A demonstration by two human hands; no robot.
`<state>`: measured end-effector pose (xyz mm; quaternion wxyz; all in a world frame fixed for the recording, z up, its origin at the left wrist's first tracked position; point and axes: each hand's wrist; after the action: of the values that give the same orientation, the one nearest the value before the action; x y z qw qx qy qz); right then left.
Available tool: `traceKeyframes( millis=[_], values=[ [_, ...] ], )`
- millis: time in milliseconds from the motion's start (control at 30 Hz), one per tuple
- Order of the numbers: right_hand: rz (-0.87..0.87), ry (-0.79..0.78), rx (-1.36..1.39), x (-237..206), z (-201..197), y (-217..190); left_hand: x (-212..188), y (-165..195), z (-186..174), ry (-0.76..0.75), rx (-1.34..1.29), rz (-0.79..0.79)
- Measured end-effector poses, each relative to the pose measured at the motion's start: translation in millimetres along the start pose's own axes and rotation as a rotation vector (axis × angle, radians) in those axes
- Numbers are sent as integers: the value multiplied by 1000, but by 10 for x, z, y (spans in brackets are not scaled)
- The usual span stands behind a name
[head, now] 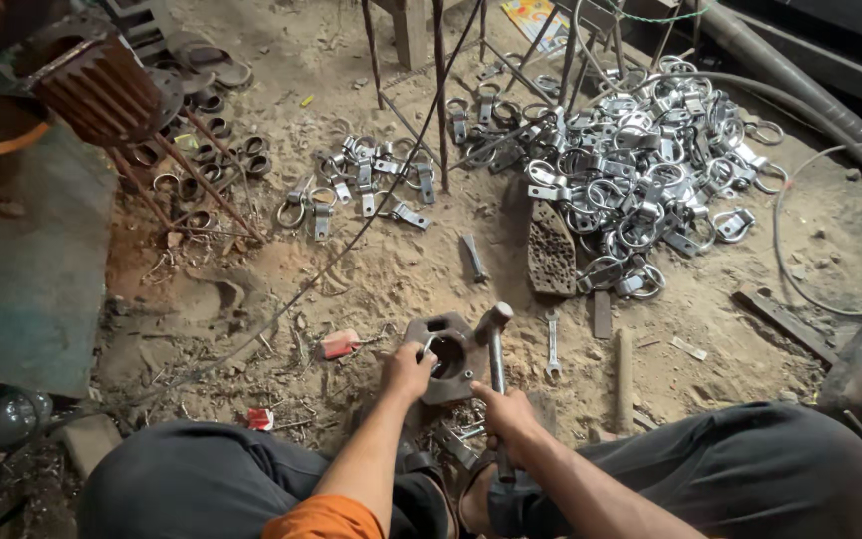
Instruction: The person assembles metal hardware components by inserting a bolt through a bracket and ring, then tightening it with a wrench. They repeat this process for multiple units, occasionally using a hammer to adjust parts.
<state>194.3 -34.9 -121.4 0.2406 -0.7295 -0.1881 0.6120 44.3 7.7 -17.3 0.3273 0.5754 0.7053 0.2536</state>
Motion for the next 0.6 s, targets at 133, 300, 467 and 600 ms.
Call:
traceKeyframes(
  millis=[133, 300, 467, 600],
  values=[
    [-38, -17, 28, 36, -2, 27, 45, -36, 12, -16, -21, 5],
    [-30, -20, 43, 85, 12, 60, 36, -84, -21, -27, -38, 55],
    [-56, -21, 70, 77, 20, 56, 22, -59, -24, 16, -13, 63],
    [-42, 14, -23, 59, 13, 40, 55, -36, -17, 70, -66, 100]
  ],
)
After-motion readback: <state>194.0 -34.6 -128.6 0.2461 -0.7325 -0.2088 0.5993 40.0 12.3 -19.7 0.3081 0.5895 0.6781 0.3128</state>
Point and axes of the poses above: each hand's wrist, its own x-axis towards the middle knuckle, its own z-axis out of the palm, y = z × x
